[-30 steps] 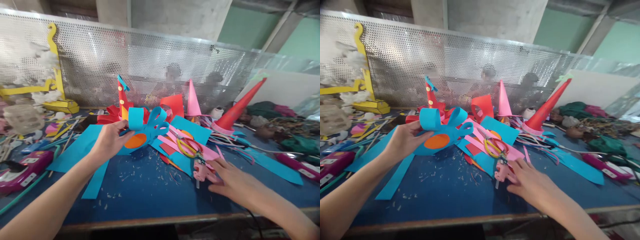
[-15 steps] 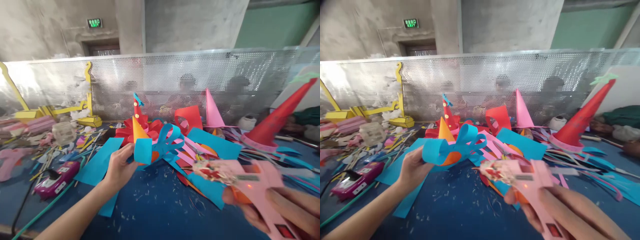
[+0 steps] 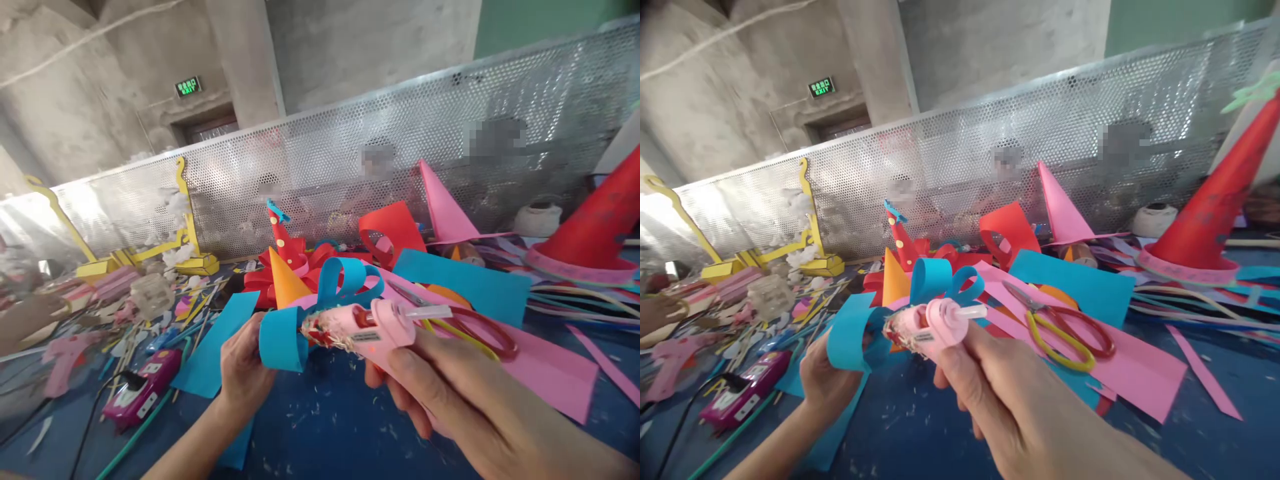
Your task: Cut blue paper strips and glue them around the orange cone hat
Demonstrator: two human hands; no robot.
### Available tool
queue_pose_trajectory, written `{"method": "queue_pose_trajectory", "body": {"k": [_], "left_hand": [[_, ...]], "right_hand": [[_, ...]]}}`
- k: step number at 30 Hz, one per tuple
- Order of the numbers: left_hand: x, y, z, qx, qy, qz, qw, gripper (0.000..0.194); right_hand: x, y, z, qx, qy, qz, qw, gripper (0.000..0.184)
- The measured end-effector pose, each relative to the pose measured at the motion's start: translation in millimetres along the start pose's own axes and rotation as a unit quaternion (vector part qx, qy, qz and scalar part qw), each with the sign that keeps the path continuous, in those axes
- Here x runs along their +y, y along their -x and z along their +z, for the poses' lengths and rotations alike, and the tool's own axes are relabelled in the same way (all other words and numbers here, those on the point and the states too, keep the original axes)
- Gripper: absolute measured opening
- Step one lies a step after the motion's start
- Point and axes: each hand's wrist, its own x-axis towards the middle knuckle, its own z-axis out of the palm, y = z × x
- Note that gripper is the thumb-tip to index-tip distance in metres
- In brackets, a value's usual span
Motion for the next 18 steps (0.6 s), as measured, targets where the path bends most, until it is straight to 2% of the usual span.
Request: {"method": "queue_pose_trajectory", "body": {"k": [4, 11, 18], "left_hand": [[1.7, -0.6, -0.4, 0.001, -0.021, -0.007, 1.000, 0.009], [3.1, -1.9, -0.7, -0.001, -0.042, 0.004, 0.999, 0.010], [-0.8, 2.4, -0.5, 0.004, -0.048, 0.007, 0.999, 0.011]], "right_hand": [[0.2, -4.3, -0.8, -0.058, 0.016, 0.013, 0.998, 0.031], [-18.1, -17.4, -1.1, -0.020, -0.011, -0.004, 1.000, 0.046], [-14.1, -15.3, 0.6, -0.008, 0.007, -0.015, 1.000, 0.040]]}}
